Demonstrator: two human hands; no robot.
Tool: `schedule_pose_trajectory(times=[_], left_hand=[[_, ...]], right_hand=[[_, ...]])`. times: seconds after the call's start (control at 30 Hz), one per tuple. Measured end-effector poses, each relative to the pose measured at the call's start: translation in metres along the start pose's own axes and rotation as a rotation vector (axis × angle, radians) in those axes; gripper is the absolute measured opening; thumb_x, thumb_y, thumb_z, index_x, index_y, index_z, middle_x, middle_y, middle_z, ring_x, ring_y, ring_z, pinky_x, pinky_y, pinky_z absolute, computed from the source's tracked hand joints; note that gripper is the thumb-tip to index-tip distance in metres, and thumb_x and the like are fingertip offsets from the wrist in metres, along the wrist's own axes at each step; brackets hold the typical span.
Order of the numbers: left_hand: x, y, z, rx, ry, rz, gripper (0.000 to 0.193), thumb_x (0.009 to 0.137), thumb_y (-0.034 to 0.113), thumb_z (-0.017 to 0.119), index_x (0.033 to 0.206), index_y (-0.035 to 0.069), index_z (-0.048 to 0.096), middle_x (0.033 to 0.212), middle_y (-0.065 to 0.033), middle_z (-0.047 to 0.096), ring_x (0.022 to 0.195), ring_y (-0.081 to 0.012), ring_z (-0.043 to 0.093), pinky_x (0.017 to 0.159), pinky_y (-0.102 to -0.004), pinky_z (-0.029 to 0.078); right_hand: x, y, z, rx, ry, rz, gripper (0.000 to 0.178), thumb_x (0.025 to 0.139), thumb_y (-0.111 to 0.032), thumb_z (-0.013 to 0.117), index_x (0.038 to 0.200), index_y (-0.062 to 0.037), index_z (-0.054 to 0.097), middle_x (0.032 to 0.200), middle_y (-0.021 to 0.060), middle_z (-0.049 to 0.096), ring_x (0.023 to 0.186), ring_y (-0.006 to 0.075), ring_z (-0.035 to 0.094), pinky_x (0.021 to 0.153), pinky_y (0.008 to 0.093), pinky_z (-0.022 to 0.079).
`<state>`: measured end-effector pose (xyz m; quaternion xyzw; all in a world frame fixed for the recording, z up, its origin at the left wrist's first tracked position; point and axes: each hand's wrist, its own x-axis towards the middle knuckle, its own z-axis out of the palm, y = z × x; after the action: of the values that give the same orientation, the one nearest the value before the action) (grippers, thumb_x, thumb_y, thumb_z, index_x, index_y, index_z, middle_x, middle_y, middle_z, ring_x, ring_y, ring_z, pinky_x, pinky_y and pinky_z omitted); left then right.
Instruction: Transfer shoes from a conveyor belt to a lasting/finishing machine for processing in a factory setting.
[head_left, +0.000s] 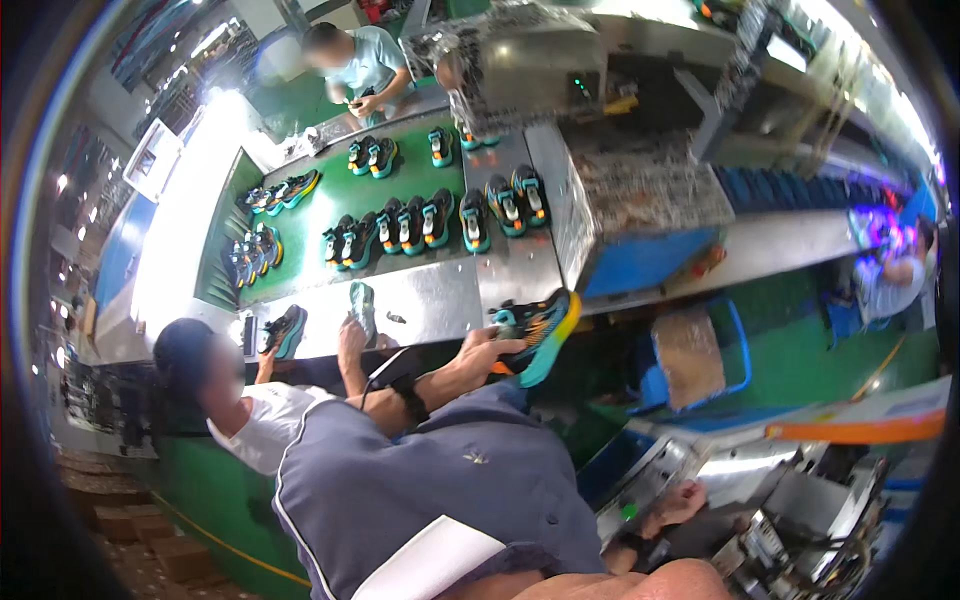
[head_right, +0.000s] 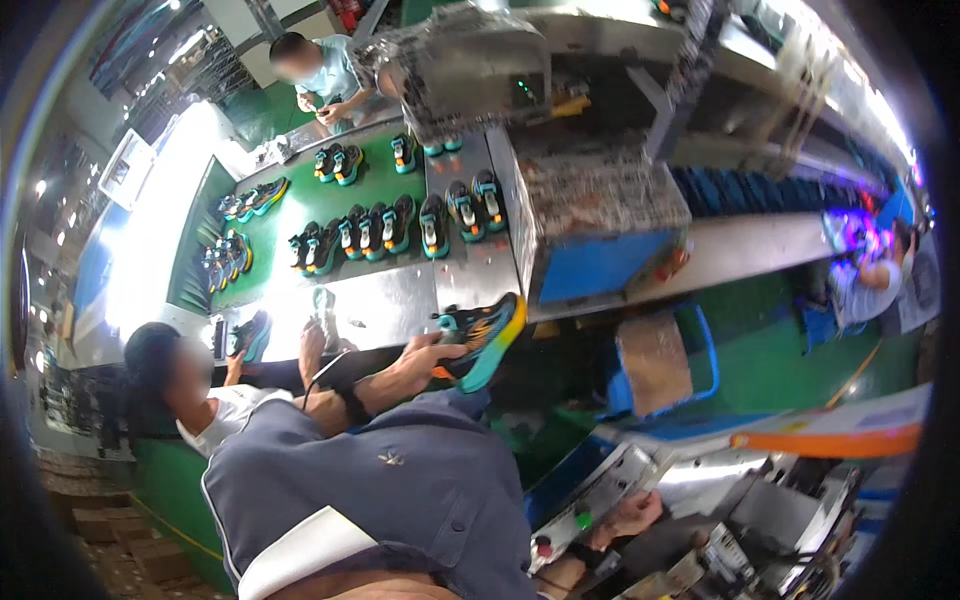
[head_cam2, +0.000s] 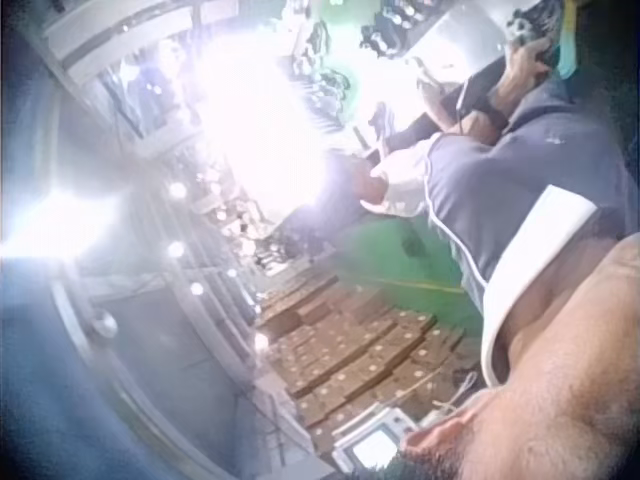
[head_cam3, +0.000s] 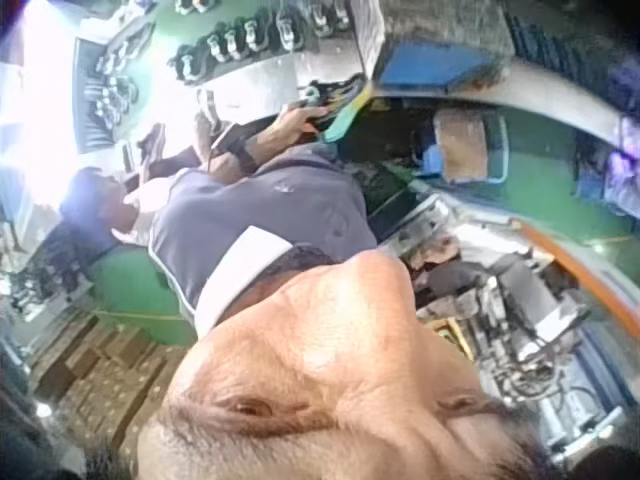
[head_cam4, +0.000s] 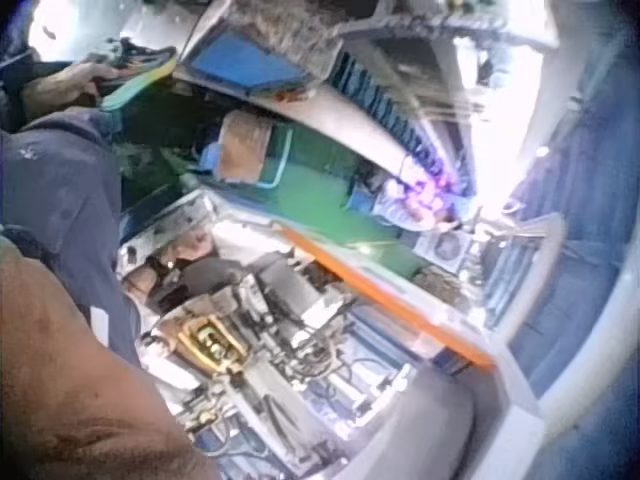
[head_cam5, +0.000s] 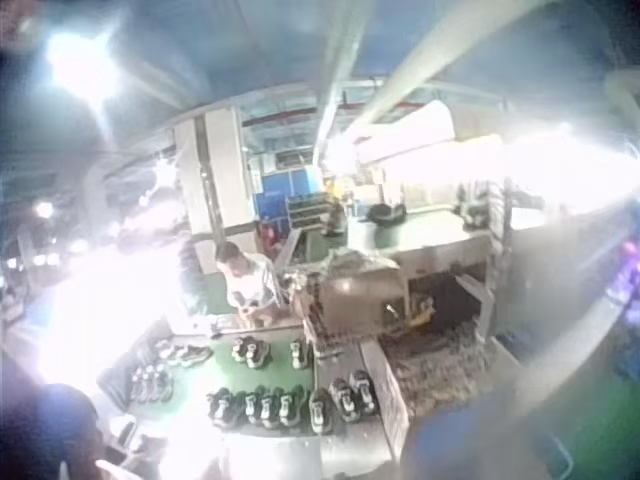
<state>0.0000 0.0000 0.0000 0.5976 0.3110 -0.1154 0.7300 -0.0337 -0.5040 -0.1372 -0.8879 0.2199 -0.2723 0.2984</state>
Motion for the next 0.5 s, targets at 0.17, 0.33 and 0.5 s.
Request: schedule_pose_trajectory(times=[0.17, 0.33, 0.5], left_hand=[[0.068, 0.051, -0.102, -0.458, 0.259, 0.136, 0.036, 0.077, 0.005, 0.071, 0.106, -0.009, 0.055, 0.099, -0.0149, 0.065, 0.09, -0.0233, 0.065, 0.08, -0.0338, 0.054], [0.2, 0.088, -0.213, -0.481, 0.417, 0.353, 0.029, 0.078, 0.011, 0.069, 0.1, -0.005, 0.06, 0.093, -0.0133, 0.066, 0.078, -0.0237, 0.065, 0.071, -0.0363, 0.053], [0.316, 0.136, -0.328, -0.339, 0.572, 0.329, 0.031, 0.074, 0.016, 0.07, 0.097, -0.003, 0.063, 0.087, -0.01, 0.066, 0.072, -0.0198, 0.063, 0.065, -0.0332, 0.051]], right_hand=[[0.153, -0.277, 0.022, 0.306, -0.029, -0.36, 0.019, 0.091, -0.011, 0.06, 0.103, 0.0042, 0.061, 0.099, 0.0169, 0.064, 0.087, 0.0193, 0.061, 0.073, 0.0302, 0.05], [0.241, -0.563, 0.082, 0.124, -0.181, -0.936, 0.016, 0.09, -0.011, 0.061, 0.105, -0.0031, 0.063, 0.094, 0.0065, 0.067, 0.087, 0.0137, 0.063, 0.071, 0.027, 0.048], [0.29, -0.798, 0.202, 0.178, -0.432, -1.178, 0.032, 0.09, -0.021, 0.063, 0.117, -0.0035, 0.06, 0.1, 0.0067, 0.067, 0.091, 0.0134, 0.061, 0.074, 0.0284, 0.048]])
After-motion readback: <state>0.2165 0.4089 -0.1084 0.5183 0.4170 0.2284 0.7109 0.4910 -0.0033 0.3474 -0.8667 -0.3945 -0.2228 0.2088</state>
